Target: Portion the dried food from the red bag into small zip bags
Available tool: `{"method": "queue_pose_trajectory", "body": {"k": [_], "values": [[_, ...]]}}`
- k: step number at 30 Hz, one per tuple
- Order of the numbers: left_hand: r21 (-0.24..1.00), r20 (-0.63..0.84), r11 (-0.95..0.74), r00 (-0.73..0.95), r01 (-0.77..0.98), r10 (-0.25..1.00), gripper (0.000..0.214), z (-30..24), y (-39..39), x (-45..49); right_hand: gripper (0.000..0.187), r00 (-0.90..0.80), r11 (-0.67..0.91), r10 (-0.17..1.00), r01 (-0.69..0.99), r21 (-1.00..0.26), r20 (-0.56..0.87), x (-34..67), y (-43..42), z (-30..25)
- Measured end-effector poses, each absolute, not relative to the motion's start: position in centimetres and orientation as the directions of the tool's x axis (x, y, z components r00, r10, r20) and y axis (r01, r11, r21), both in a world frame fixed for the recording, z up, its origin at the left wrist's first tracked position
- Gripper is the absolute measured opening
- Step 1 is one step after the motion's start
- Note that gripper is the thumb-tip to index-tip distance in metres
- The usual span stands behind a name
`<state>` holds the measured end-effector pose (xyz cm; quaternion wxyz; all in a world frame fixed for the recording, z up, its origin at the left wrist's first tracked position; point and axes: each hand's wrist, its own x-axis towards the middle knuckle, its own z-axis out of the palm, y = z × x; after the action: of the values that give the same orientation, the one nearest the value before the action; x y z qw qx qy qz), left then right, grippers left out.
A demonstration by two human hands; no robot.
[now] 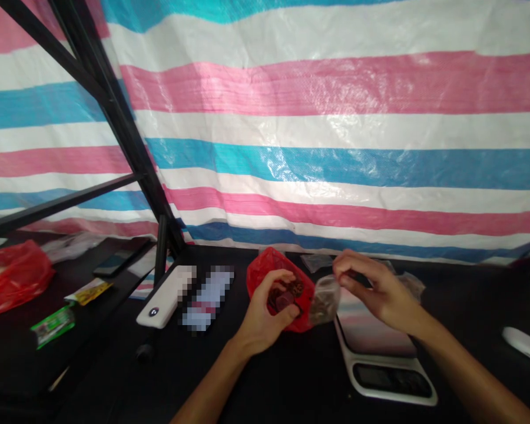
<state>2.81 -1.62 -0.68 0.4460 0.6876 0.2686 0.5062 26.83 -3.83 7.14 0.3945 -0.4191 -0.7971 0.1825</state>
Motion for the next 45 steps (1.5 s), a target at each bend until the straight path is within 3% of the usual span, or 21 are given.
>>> {"method": "queue_pose_trajectory", "body": {"k": [2,3,5,7,9,11,13,16,23,29,34,36,39,45], "values": [[0.929,0.369,-0.315,0.450,-0.193,0.813,0.072,-0.2,-1.9,2.9,0.022,-0.400,0.640,0.769,0.477,-0.602,0.500,23.6,-3.1,7.5],[0.945,0.322,-0.245,0.478,-0.217,0.817,0.071,0.0,-1.8,2.9,0.020,-0.413,0.651,0.759,0.476,-0.591,0.503,22.3,-2.6,7.3],[0.965,0.237,-0.151,0.462,-0.215,0.855,0.055,0.2,-1.4,2.9,0.013,-0.398,0.643,0.766,0.496,-0.583,0.505,20.4,-1.6,6.5],[0.975,0.197,-0.147,0.336,-0.166,0.921,0.035,0.1,-0.7,2.6,0.018,-0.349,0.615,0.784,0.550,-0.564,0.514,19.7,-0.9,5.2],[0.973,0.232,-0.227,0.154,-0.049,0.960,0.020,-0.3,0.1,2.2,0.025,-0.406,0.597,0.798,0.630,-0.497,0.445,19.9,-0.5,3.9],[0.950,0.258,-0.257,0.017,0.180,0.966,0.008,-0.7,0.8,1.6,0.028,-0.550,0.615,0.788,0.681,-0.398,0.277,20.5,-0.4,2.9],[0.885,0.226,-0.169,-0.083,0.434,0.971,0.002,-1.2,1.0,1.1,0.031,-0.644,0.648,0.753,0.694,-0.314,0.133,20.8,-0.4,2.2],[0.766,0.165,-0.032,-0.147,0.642,0.975,0.007,-2.0,1.0,0.9,0.024,-0.650,0.651,0.754,0.724,-0.227,0.089,20.5,-0.4,1.8],[0.897,0.140,-0.108,-0.044,0.428,0.989,0.008,-2.9,1.5,1.5,0.016,-0.596,0.606,0.794,0.765,-0.216,0.119,18.6,0.0,1.2],[0.926,0.244,-0.224,-0.027,0.303,0.969,0.008,-2.0,1.4,1.8,0.020,-0.563,0.586,0.810,0.760,-0.280,0.166,20.5,0.4,2.6],[0.865,0.322,-0.321,0.064,0.387,0.945,0.009,-1.3,0.3,2.3,0.026,-0.508,0.614,0.786,0.706,-0.353,0.351,22.1,0.1,5.3],[0.842,0.298,-0.306,0.091,0.445,0.950,0.012,-1.3,-0.1,2.6,0.028,-0.538,0.683,0.721,0.658,-0.317,0.436,21.8,-0.4,5.7],[0.831,0.249,-0.275,0.117,0.484,0.961,0.011,-1.2,-0.5,2.9,0.030,-0.636,0.771,0.610,0.615,-0.167,0.473,20.9,-1.2,5.7],[0.790,0.233,-0.238,0.083,0.565,0.969,0.014,-1.2,-0.7,3.2,0.035,-0.700,0.808,0.476,0.587,0.049,0.533,20.2,-1.5,5.3]]}}
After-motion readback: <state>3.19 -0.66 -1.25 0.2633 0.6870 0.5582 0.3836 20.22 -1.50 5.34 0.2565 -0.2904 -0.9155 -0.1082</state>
